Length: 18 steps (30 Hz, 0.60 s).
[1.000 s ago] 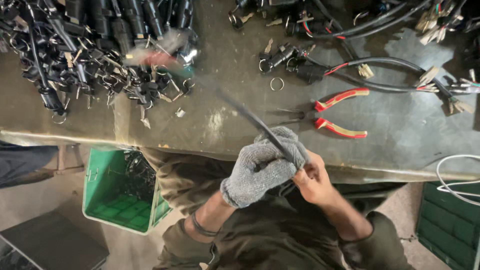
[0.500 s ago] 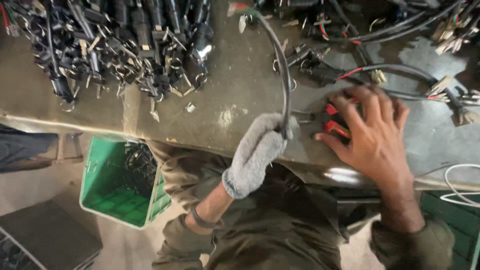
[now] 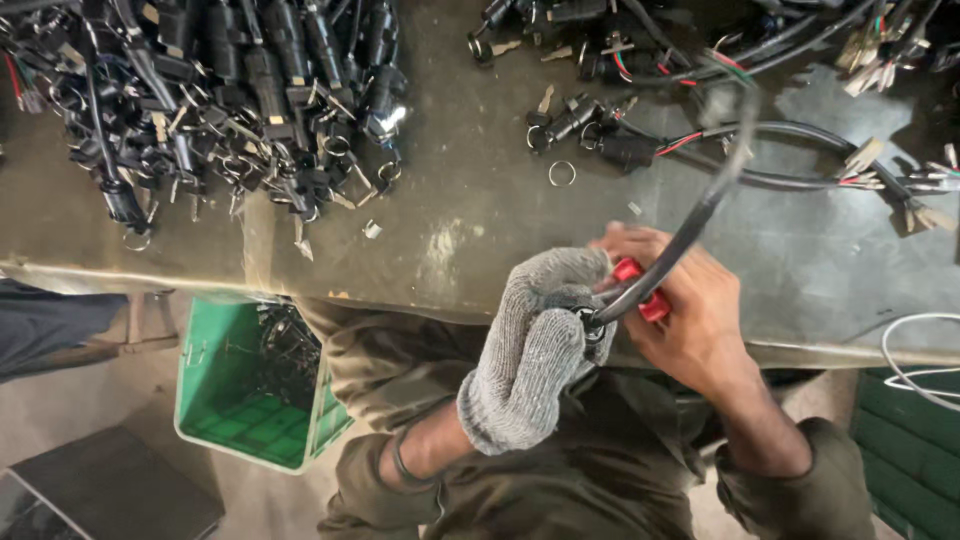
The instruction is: The person repeatedly strips the outer sheath of ignition switch cables using pliers, then inserts and secures the internal wires into the switch housing. The person handles multiple ignition switches and cables, placing finished units on the table.
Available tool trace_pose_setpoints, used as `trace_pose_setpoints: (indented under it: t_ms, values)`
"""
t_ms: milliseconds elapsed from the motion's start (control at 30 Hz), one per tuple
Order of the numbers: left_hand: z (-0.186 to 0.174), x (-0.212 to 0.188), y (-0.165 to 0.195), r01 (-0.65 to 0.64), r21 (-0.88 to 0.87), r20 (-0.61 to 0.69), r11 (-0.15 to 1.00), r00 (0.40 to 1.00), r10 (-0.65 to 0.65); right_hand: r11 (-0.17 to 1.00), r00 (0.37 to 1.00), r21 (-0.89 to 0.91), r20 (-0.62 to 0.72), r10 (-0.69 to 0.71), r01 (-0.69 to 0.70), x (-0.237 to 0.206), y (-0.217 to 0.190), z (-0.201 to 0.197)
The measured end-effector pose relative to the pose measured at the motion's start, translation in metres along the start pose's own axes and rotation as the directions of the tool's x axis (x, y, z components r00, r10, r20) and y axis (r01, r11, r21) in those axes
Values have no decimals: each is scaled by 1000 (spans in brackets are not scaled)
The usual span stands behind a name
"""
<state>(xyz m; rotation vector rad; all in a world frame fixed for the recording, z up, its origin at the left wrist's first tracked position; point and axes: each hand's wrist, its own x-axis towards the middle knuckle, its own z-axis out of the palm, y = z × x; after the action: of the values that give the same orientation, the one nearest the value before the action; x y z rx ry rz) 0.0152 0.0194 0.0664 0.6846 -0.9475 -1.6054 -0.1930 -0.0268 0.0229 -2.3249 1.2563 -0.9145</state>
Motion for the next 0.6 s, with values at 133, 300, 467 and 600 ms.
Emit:
trace_pose_setpoints:
  t_ms: [133, 300, 467, 600]
  values:
    - [0, 0, 2, 29, 74, 16, 997, 999, -30, 991, 998, -134, 64, 21, -12, 18, -14, -4]
    - [-14, -4, 15, -31, 360, 203, 932, 978, -46, 967, 993, -253, 109, 35, -6, 29, -7, -5]
    - [-14, -1, 16, -97, 572, 127, 815, 991, 30, 991, 990, -118, 120, 76, -62, 21, -4, -4]
    - [-11, 4, 5, -287, 746, 120, 601, 946, 303, 984, 969, -105, 186, 163, -146, 13, -15, -4]
